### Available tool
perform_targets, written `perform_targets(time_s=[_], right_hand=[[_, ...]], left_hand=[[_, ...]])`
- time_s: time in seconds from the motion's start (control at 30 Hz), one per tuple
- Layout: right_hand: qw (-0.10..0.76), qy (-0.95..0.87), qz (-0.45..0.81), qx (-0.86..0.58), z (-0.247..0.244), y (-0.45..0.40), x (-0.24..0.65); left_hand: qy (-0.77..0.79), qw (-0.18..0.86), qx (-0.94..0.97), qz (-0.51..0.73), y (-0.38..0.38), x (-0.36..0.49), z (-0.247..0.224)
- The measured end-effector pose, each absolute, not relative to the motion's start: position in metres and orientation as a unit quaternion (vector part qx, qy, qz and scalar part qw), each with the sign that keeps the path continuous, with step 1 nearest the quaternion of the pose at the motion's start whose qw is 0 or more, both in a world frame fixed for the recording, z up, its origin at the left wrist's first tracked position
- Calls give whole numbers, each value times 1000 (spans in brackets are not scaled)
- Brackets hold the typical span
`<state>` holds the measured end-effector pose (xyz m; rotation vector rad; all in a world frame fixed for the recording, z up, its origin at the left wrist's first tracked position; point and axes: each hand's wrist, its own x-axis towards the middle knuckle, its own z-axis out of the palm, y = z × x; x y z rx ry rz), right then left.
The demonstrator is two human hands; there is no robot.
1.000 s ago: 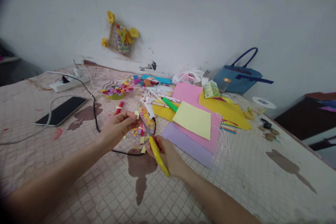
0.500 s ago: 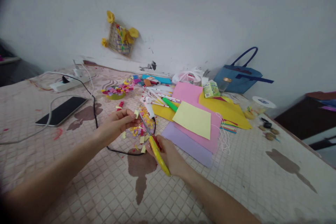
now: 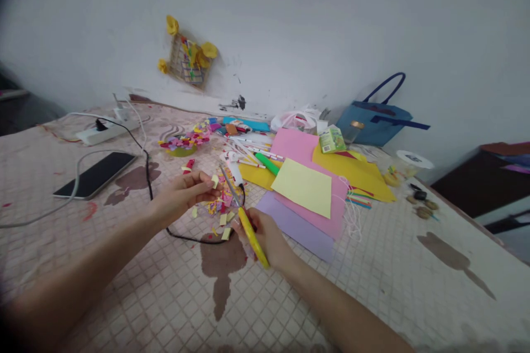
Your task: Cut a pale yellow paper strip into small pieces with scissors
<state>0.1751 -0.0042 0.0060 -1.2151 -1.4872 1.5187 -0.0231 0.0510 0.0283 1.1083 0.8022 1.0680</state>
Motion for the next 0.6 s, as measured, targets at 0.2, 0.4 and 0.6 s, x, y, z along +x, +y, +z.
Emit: perform_targets(time_s=[0.2, 0.4, 0.6], right_hand=[[412, -542, 554, -480, 9, -1, 173], [443, -523, 566, -458, 10, -1, 174], [434, -500, 605, -443, 10, 0, 175]], left_hand=[[364, 669, 551, 341, 32, -5, 24], [365, 674, 572, 291, 23, 3, 16], [360, 672, 581, 285, 24, 2, 17]])
